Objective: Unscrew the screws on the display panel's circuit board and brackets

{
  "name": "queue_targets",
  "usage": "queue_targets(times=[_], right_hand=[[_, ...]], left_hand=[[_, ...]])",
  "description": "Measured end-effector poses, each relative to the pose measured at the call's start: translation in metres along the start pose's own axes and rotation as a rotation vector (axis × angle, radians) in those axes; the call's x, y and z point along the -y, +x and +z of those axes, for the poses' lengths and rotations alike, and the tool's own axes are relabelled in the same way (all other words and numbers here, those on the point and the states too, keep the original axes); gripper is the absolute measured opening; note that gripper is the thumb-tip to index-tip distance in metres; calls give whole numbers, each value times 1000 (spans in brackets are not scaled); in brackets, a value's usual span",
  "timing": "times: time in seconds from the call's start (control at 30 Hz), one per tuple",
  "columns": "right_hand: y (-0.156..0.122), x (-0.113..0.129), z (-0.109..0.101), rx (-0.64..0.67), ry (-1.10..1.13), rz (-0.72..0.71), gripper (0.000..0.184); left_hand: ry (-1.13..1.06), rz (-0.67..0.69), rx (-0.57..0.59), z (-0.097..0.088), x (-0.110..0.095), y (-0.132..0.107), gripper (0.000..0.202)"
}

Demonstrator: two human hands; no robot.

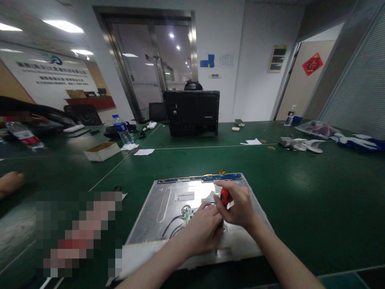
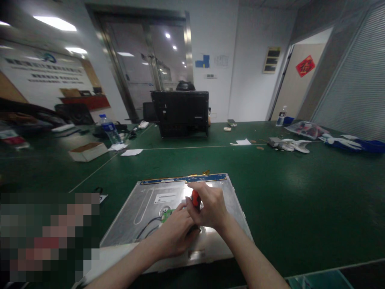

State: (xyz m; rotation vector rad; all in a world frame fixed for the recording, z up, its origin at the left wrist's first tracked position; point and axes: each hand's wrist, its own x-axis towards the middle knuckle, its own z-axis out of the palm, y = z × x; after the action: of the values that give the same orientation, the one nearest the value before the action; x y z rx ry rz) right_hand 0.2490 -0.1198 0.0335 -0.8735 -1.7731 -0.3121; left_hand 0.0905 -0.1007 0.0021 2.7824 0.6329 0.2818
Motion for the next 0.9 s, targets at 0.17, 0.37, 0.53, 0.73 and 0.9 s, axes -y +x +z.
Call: queue_targets(times=[0.17,0.37,0.53,0.73,0.9], right_hand=[[-1,-1,1,9,14,-7,26],[0,-2,-4,56,51,-19,32],[1,-1,-6,48,83,-31,37],[0,-1,-5,39,69,-19,38],[-1,0,-3,23,32,0,34]], left_hand=[[-4,3,2,0,1,0,24],[18,3,21,1,0,0,14],[-6,18,-7,-2,-2,0,17],[-23,9,4,-2,-1,0,17],[-6,12,7,0,1,0,14]])
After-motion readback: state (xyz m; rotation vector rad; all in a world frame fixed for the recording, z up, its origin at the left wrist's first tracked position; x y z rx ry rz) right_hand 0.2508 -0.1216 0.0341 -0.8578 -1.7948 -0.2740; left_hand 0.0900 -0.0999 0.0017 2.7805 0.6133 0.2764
